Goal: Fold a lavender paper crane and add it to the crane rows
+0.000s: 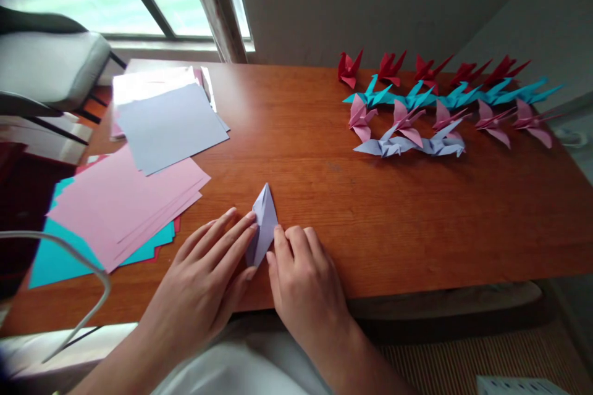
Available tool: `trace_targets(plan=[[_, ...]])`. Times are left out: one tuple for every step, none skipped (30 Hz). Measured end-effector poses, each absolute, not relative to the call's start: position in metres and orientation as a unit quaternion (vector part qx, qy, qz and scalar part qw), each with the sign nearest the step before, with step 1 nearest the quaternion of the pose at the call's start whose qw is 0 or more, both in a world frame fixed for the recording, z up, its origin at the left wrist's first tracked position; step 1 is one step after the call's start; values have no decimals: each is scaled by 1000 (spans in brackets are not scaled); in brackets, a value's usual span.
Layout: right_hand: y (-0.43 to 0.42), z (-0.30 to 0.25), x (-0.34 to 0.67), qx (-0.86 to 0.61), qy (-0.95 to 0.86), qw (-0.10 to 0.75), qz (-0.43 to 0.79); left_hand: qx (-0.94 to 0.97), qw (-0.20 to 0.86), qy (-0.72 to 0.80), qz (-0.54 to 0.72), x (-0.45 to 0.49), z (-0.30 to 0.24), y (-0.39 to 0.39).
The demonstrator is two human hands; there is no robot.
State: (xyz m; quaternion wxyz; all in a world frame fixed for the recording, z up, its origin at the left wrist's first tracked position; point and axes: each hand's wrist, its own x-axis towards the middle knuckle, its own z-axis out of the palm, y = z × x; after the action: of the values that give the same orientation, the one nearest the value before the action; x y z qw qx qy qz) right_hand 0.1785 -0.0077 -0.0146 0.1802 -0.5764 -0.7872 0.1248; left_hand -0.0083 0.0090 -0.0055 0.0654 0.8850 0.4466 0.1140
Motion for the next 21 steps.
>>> trace_targets(plan=[[-8, -14, 177, -568, -793, 182, 126, 885, 66, 447, 112, -10, -6, 11], [-8, -13, 177, -559, -798, 184, 129, 885, 66, 447, 113, -11, -6, 12], [-7, -12, 176, -550, -803, 188, 133, 885, 66, 447, 115, -12, -6, 13], [-6, -12, 177, -541, -806, 195, 140, 886, 66, 443, 119, -13, -7, 15], [-4, -11, 178, -532, -809, 204, 146, 887, 65, 440, 124, -13, -9, 16], [-2, -11, 179, -521, -812, 214, 151, 888, 63, 436, 130, -14, -10, 17], [0, -12, 181, -510, -816, 225, 154, 890, 62, 431, 134, -14, -12, 18], [3, -13, 183, -499, -820, 236, 153, 892, 63, 426, 137, -15, -14, 19], [5, -15, 185, -487, -825, 244, 148, 894, 66, 421, 140, -15, -15, 21], [7, -17, 187, -476, -831, 249, 141, 896, 72, 415, 141, -16, -16, 22], [9, -19, 189, -467, -837, 252, 131, 897, 78, 410, 143, -16, -17, 24], [11, -20, 191, -460, -843, 252, 121, 899, 85, 405, 146, -16, -18, 26], [12, -22, 193, -456, -847, 249, 113, 900, 89, 400, 148, -16, -18, 28], [13, -23, 194, -456, -850, 243, 106, 902, 92, 396, 149, -16, -18, 30], [13, -23, 196, -458, -851, 236, 100, 903, 93, 392, 149, -16, -18, 31], [13, -22, 196, -463, -851, 230, 96, 904, 91, 389, 149, -16, -18, 33], [12, -22, 197, -467, -850, 224, 91, 906, 88, 388, 148, -16, -18, 33], [12, -21, 197, -471, -850, 220, 86, 907, 81, 386, 150, -16, -18, 33], [11, -20, 197, -474, -849, 218, 81, 908, 72, 383, 156, -17, -18, 33], [11, -19, 197, -476, -849, 218, 76, 908, 61, 380, 165, -18, -18, 31], [11, -18, 197, -476, -849, 219, 71, 907, 48, 379, 177, -19, -18, 30]])
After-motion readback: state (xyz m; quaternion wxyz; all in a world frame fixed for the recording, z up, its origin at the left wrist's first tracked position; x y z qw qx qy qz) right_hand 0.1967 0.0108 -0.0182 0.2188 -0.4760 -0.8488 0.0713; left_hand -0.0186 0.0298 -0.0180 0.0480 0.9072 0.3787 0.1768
